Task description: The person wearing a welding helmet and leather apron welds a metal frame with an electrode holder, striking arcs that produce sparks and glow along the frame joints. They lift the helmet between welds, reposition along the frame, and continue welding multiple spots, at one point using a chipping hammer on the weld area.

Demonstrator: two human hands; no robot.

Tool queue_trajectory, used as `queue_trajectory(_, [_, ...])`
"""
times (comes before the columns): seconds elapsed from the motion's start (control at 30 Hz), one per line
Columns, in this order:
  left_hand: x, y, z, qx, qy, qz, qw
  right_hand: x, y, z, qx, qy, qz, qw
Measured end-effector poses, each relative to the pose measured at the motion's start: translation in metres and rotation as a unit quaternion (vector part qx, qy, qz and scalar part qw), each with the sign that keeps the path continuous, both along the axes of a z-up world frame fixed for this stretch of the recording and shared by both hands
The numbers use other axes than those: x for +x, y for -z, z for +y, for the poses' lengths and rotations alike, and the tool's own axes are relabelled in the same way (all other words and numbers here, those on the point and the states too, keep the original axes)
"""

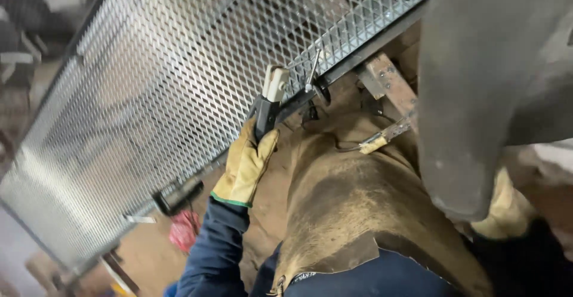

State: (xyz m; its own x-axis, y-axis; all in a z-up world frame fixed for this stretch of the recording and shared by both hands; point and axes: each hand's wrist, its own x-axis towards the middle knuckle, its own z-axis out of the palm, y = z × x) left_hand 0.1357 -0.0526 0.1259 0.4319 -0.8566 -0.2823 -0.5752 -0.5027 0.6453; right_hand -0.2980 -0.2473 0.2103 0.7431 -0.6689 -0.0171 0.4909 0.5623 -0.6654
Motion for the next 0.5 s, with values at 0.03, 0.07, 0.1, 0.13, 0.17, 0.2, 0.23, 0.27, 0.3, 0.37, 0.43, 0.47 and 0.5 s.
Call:
queue_trajectory(0.03, [0.009,0.01,0.0,0.002,0.015,0.0,1.0,-0.001,0.0,0.015,-0.001,0.024,0.004,1.0])
queue_trajectory(0.07, [0.014,0.01,-0.005,0.0,0.038,0.004,0.999,0.0,0.005,0.032,-0.002,0.049,0.009,0.999])
queue_trajectory(0.1, [0.02,0.01,-0.01,-0.027,0.062,0.045,0.997,0.002,0.009,0.049,-0.004,0.073,0.013,0.997])
queue_trajectory(0.13, [0.022,0.01,-0.013,-0.054,0.079,0.088,0.992,0.002,0.013,0.064,-0.006,0.092,0.019,0.996])
queue_trajectory(0.17, [0.026,0.008,-0.02,-0.057,0.097,0.094,0.989,0.004,0.023,0.079,-0.008,0.111,0.025,0.994])
queue_trajectory(0.2, [0.026,0.006,-0.023,-0.001,0.076,0.102,0.992,0.005,0.032,0.09,-0.01,0.119,0.03,0.992])
queue_trajectory(0.23, [0.026,0.003,-0.027,0.056,0.056,0.109,0.991,0.004,0.041,0.1,-0.011,0.128,0.036,0.991])
queue_trajectory(0.27, [0.031,0.005,-0.026,0.056,0.062,0.112,0.99,0.003,0.061,0.111,-0.01,0.134,0.039,0.99])
queue_trajectory(0.3, [0.035,0.007,-0.025,0.027,0.087,0.106,0.99,0.001,0.081,0.122,-0.01,0.14,0.042,0.989])
queue_trajectory(0.37, [0.039,0.011,-0.023,-0.001,0.12,0.103,0.987,-0.003,0.108,0.146,-0.008,0.154,0.048,0.987])
queue_trajectory(0.43, [0.039,0.018,-0.026,-0.027,0.113,0.121,0.986,-0.007,0.125,0.158,-0.013,0.164,0.052,0.985])
queue_trajectory(0.47, [0.04,0.018,-0.027,-0.027,0.115,0.124,0.985,-0.005,0.126,0.163,-0.012,0.167,0.055,0.984])
queue_trajectory(0.5, [0.04,0.018,-0.029,-0.04,0.131,0.118,0.984,-0.004,0.128,0.168,-0.012,0.17,0.058,0.984])
